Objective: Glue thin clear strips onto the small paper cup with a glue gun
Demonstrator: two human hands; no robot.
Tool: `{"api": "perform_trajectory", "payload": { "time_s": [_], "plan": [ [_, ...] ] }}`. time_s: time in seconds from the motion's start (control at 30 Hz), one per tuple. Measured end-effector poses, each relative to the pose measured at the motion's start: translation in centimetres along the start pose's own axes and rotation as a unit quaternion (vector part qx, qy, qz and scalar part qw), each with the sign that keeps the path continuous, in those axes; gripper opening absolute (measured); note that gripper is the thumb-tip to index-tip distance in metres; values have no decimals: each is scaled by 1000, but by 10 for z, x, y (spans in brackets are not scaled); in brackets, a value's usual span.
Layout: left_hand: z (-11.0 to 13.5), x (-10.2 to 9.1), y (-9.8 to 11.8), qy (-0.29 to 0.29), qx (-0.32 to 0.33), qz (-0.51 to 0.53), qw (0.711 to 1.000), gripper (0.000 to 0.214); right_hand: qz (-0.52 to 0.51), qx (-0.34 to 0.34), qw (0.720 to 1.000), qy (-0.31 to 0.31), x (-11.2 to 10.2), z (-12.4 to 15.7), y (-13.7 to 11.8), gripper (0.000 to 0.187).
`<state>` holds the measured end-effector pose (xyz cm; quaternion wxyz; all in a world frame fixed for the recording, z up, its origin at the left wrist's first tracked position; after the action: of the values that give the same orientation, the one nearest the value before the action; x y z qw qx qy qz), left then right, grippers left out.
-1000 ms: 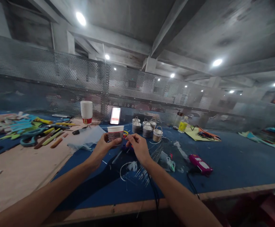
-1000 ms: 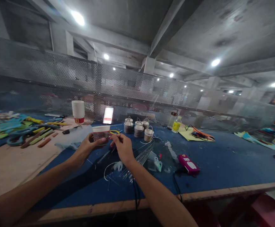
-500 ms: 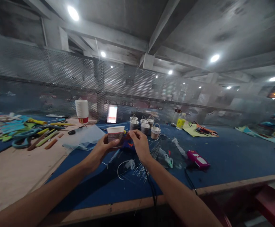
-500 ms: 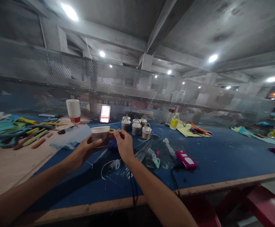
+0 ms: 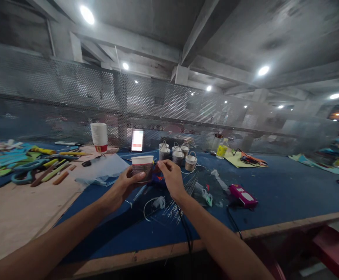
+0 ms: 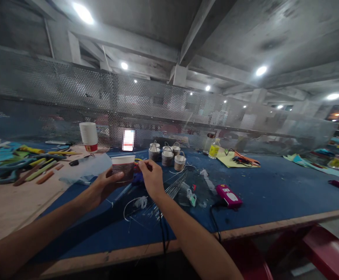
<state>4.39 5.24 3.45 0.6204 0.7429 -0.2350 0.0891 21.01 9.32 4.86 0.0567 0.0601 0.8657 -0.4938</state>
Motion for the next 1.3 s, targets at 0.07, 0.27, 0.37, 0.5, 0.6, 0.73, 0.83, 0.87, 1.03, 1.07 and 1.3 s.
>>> {"api": "perform_trajectory", "payload": {
  "time_s": [0.07, 0.27, 0.37, 0.5, 0.6, 0.73, 0.83, 0.87, 1.03, 1.07, 1.3],
  "plan": [
    [1, 1, -1, -7, -2, 0, 1000, 52, -1, -3, 1000, 1, 0, 0, -1, 31],
    [0, 2, -2, -10, -7, 13, 1000, 49, 12, -6, 1000, 4, -1, 1, -3, 31],
    [-2, 3, -3, -12, -8, 21, 1000, 49, 6, -4, 1000, 2, -1, 0, -2, 30],
    [-2, 2, -3, -9, -5, 19, 1000, 49, 8, 0, 1000, -2, 0, -1, 0, 28],
    [-1, 5, -2, -21, -7, 19, 1000, 52, 17, -4, 1000, -4, 0, -1, 0, 25],
    [0, 4, -3, -23, -17, 25, 999, 52, 23, -5, 1000, -4, 0, -1, -2, 26],
    [1, 3, -3, -27, -21, 23, 999, 50, 16, 3, 1000, -8, 1, -2, 0, 26],
    [1, 3, -3, -31, -23, 22, 999, 49, 12, 6, 1000, -9, 1, -2, 1, 26],
    [2, 3, -3, -45, -34, 26, 998, 49, -1, 19, 1000, -13, 2, -3, 5, 27],
    [2, 3, -4, -49, -35, 26, 998, 49, -6, 22, 1000, -13, 2, -3, 5, 27],
    [-4, -6, -12, -70, -44, 42, 996, 50, -32, 38, 998, -24, 3, -3, 6, 28]
  ]
}}
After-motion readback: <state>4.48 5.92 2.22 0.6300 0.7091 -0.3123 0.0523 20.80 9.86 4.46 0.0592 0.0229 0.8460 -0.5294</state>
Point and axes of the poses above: each hand's wrist, its own z-axis away from the middle knuckle, its own x-axis out of the palm, y = z × x, the point moved 6 cm from there along -z, towards the middle knuckle, and after that the axes turned 9 degrees about z, right-handed, at the moved point
